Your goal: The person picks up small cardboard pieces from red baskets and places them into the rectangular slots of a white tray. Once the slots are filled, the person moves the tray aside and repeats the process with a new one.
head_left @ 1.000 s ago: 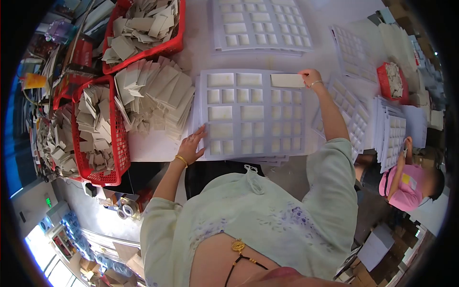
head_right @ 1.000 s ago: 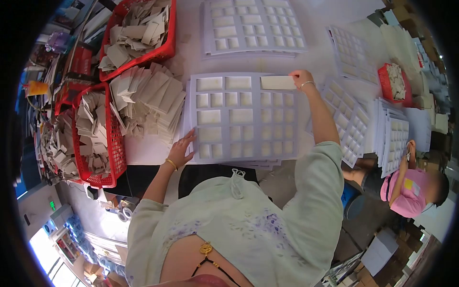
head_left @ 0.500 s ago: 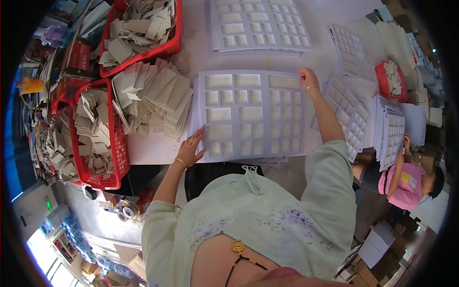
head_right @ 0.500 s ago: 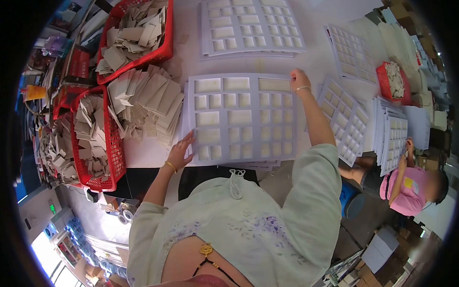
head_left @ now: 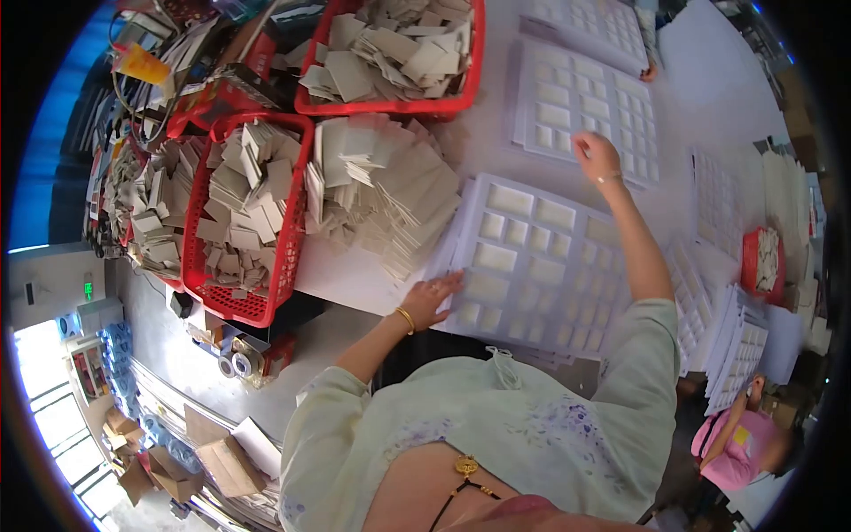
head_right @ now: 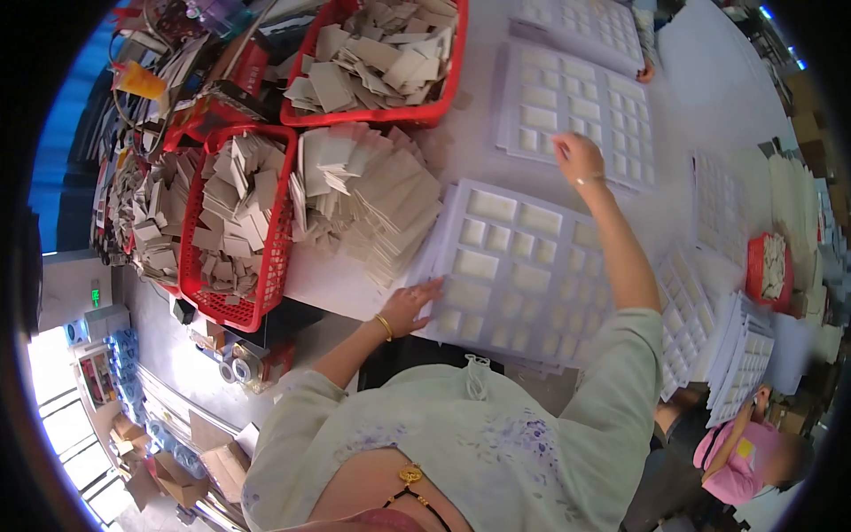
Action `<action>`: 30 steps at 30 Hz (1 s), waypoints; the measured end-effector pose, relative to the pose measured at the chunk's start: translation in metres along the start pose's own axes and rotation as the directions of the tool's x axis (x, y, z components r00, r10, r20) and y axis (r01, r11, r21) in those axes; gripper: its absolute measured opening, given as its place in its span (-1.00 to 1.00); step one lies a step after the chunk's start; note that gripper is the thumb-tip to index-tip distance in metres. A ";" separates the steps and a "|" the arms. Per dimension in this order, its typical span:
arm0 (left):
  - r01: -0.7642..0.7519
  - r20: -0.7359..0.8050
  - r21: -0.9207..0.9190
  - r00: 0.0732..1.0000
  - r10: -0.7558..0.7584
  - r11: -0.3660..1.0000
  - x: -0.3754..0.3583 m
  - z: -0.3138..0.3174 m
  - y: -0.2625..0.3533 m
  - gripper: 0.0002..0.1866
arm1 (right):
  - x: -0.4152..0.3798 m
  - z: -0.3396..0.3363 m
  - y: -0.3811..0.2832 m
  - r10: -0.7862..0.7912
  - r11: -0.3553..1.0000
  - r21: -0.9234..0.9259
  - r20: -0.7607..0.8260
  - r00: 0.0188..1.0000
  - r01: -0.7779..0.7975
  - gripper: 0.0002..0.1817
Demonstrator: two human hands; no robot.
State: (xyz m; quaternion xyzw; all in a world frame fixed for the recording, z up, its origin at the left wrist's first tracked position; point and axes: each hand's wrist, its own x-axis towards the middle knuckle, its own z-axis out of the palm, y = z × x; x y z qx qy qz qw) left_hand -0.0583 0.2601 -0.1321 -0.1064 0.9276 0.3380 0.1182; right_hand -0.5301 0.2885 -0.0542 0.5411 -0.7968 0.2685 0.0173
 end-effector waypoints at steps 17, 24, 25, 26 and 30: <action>0.115 -0.287 -0.232 0.941 -0.181 0.966 -0.090 -0.032 -0.050 -0.55 | 0.259 0.167 -0.191 -0.055 0.716 -0.552 0.566 0.823 0.427 -0.62; 0.024 -0.469 -0.316 0.865 -0.178 0.948 -0.072 -0.070 -0.053 -0.66 | 0.239 0.141 -0.173 -0.289 0.909 -0.296 0.060 0.955 0.294 -0.85; -0.081 -0.605 -0.303 0.786 -0.126 0.949 -0.061 -0.077 -0.054 -0.65 | 0.225 0.125 -0.180 -0.255 0.944 -0.210 0.023 0.967 0.254 -0.84; -0.069 -0.623 -0.366 0.759 -0.190 0.928 -0.050 -0.087 -0.052 -0.66 | 0.208 0.109 -0.187 -0.295 0.950 -0.116 -0.034 0.955 0.289 -0.87; -0.062 -0.815 -0.370 0.501 -0.291 0.927 -0.008 -0.156 -0.018 -0.65 | 0.103 0.040 -0.215 -0.334 0.943 0.093 0.283 0.899 0.321 -0.95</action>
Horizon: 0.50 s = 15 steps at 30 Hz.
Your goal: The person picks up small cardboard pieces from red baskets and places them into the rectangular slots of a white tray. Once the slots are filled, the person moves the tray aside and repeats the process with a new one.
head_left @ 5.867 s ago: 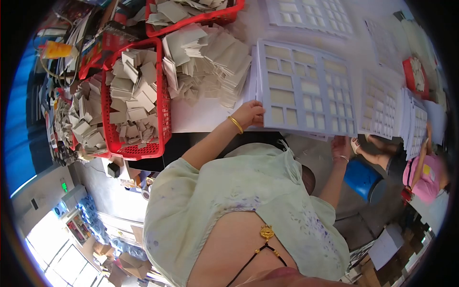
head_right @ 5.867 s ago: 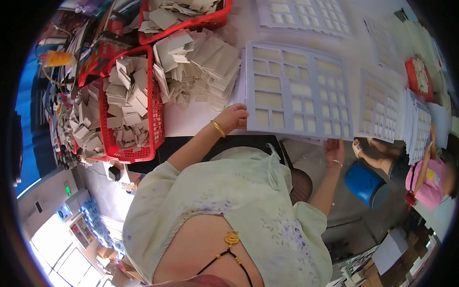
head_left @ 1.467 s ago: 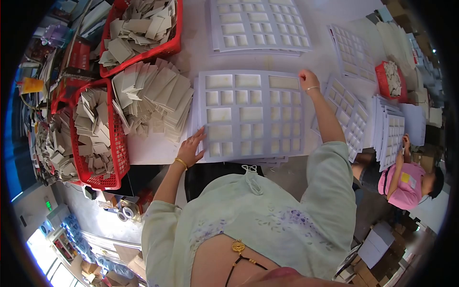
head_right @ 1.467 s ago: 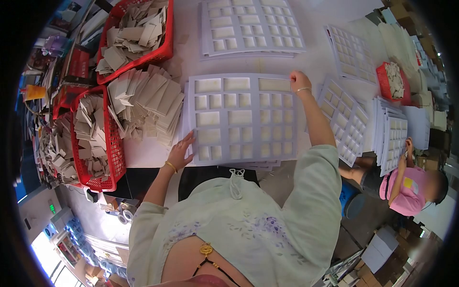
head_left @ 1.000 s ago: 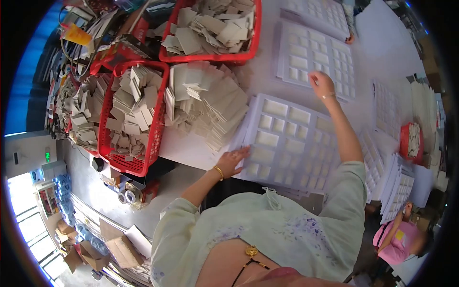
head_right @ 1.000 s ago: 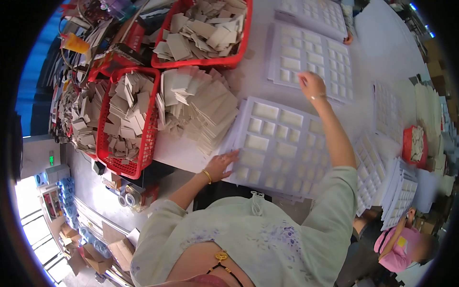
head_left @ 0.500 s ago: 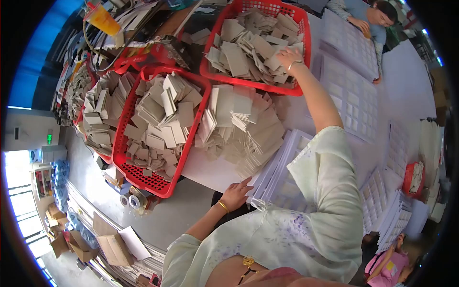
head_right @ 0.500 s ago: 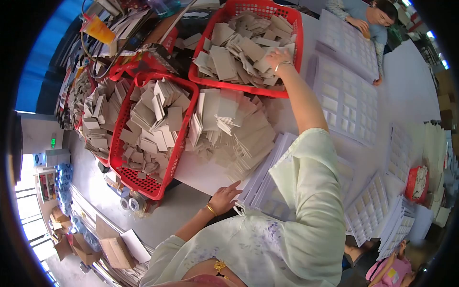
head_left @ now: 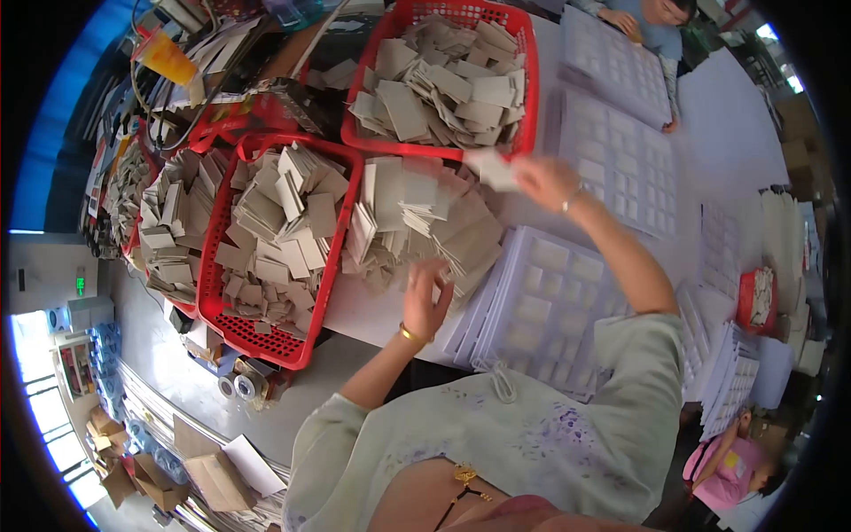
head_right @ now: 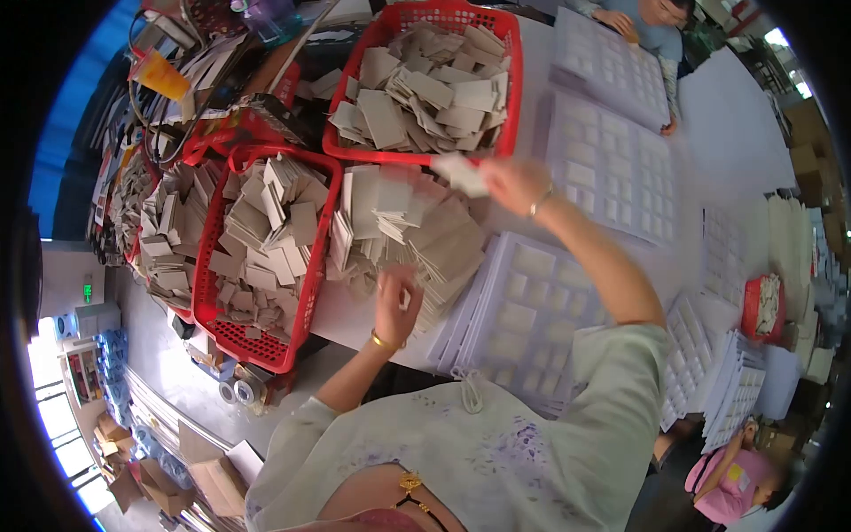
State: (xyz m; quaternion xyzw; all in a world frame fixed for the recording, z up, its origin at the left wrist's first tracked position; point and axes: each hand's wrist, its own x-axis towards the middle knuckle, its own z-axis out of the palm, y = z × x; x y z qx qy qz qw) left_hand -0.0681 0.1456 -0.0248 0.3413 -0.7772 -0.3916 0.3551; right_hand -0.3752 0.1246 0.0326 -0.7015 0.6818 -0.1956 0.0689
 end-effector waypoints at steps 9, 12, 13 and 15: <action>-0.066 0.420 -0.187 0.897 0.141 0.980 0.008 0.085 0.037 -0.84 | -0.194 -0.012 -0.036 0.102 0.984 0.088 0.422 0.901 -0.153 -0.87; 0.060 0.315 -0.153 0.949 -0.008 0.986 0.002 0.124 0.021 -0.86 | -0.228 -0.021 -0.011 0.405 0.886 0.137 0.237 0.883 -0.443 -0.82; 0.142 0.331 -0.172 0.940 -0.079 0.975 0.005 0.136 0.015 -0.84 | -0.240 -0.020 0.008 0.472 0.862 0.139 0.130 0.872 -0.487 -0.80; 0.305 0.358 -0.200 0.907 -0.220 0.931 0.015 0.157 0.000 -0.82 | -0.260 -0.025 0.037 0.636 0.741 0.218 0.076 0.768 -0.635 -0.77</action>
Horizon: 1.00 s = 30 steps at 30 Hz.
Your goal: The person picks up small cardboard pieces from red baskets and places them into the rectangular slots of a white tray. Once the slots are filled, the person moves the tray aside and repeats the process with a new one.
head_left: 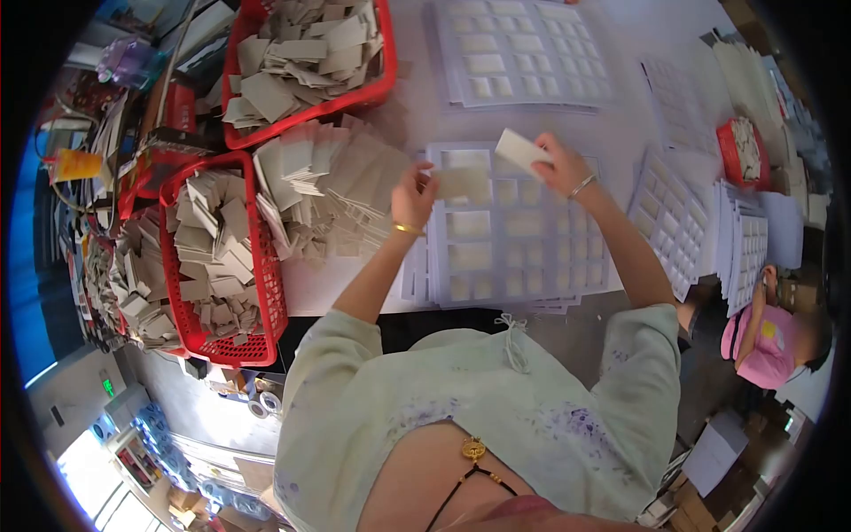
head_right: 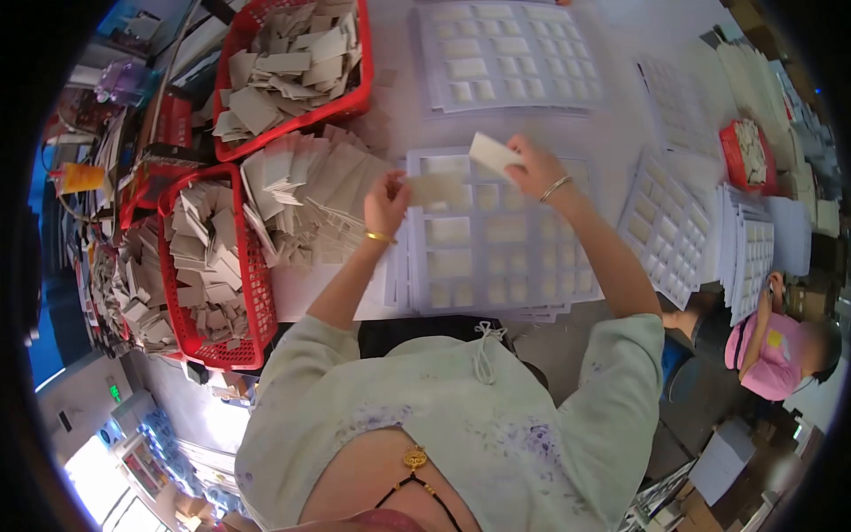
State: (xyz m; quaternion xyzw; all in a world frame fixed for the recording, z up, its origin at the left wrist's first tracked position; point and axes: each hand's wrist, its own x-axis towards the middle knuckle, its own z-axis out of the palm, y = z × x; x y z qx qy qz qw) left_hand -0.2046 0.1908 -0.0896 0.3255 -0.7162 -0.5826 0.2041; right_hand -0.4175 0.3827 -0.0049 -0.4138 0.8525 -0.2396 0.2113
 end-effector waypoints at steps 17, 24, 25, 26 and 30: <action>-0.191 0.113 0.499 0.981 0.156 0.845 0.067 0.056 -0.049 -0.78 | 0.028 0.039 0.110 0.258 0.857 0.448 0.050 0.965 -0.253 -0.78; -0.205 0.174 0.684 0.978 0.116 0.700 0.042 0.056 -0.027 -0.78 | 0.041 0.066 0.116 0.230 0.893 0.379 0.079 0.970 -0.242 -0.76; -0.264 0.226 0.688 0.963 0.146 0.676 0.039 0.055 -0.032 -0.78 | 0.043 0.068 0.117 0.216 0.914 0.335 0.073 0.974 -0.228 -0.75; -0.321 0.277 0.688 0.945 0.174 0.651 0.037 0.056 -0.040 -0.78 | 0.044 0.071 0.118 0.200 0.934 0.289 0.068 0.977 -0.212 -0.73; -0.429 0.350 0.667 0.902 0.251 0.610 0.028 0.050 -0.038 -0.79 | 0.042 0.084 0.118 0.016 0.998 -0.058 -0.181 0.983 -0.027 -0.70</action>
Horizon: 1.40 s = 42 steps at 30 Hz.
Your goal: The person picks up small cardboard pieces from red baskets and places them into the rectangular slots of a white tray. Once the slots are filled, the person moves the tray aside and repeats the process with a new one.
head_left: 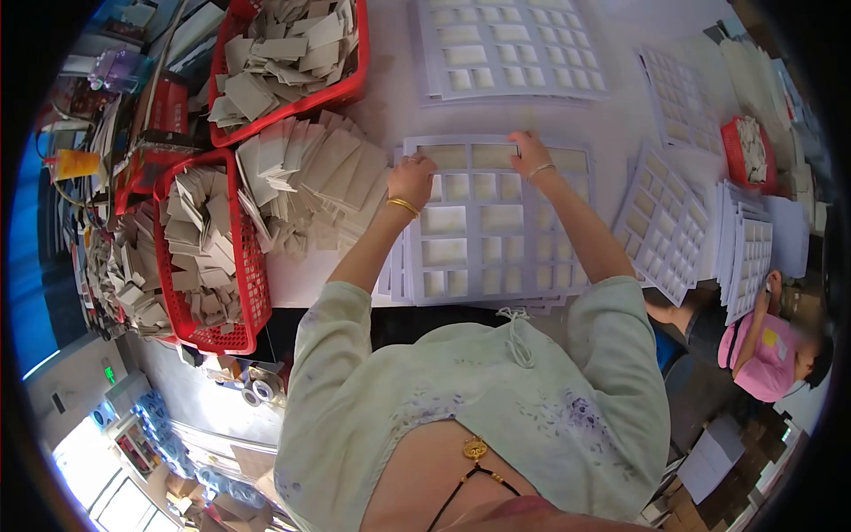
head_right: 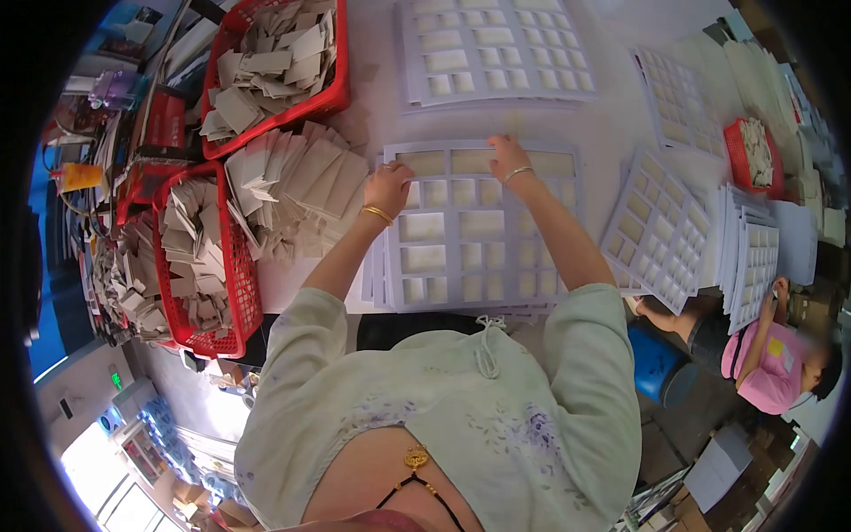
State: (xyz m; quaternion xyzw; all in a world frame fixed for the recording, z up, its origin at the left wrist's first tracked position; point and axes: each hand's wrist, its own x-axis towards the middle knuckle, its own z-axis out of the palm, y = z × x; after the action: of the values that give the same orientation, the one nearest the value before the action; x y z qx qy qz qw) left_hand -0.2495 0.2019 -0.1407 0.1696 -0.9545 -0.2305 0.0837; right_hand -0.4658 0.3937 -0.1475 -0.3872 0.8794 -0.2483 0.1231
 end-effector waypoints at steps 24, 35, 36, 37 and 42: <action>0.605 -0.526 -0.249 0.572 -0.630 0.756 -0.304 -0.270 -0.180 -0.84 | 0.010 0.012 -0.111 -0.153 0.915 -0.353 0.140 0.978 0.194 -0.70; 0.564 -0.077 0.658 0.709 -0.701 0.498 -0.399 -0.304 -0.358 -0.72 | -0.016 0.047 -0.294 -0.520 0.853 0.064 0.042 0.853 0.517 -0.79; 0.510 -0.029 0.687 0.731 -0.682 0.518 -0.398 -0.300 -0.366 -0.72 | -0.020 0.045 -0.303 -0.524 0.850 0.080 0.038 0.851 0.520 -0.79; 0.452 0.020 0.713 0.751 -0.660 0.536 -0.400 -0.294 -0.377 -0.72 | -0.024 0.042 -0.308 -0.512 0.858 0.075 0.046 0.857 0.509 -0.79; 0.302 0.146 0.761 0.782 -0.606 0.574 -0.394 -0.305 -0.376 -0.76 | -0.035 0.033 -0.304 -0.464 0.884 0.080 0.036 0.885 0.460 -0.79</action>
State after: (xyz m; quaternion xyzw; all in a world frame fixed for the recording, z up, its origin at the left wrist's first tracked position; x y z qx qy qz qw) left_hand 0.2962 -0.0951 -0.0803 0.3830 -0.8847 0.1075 -0.2432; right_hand -0.2406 0.2329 -0.0130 -0.5876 0.7491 -0.2900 0.0972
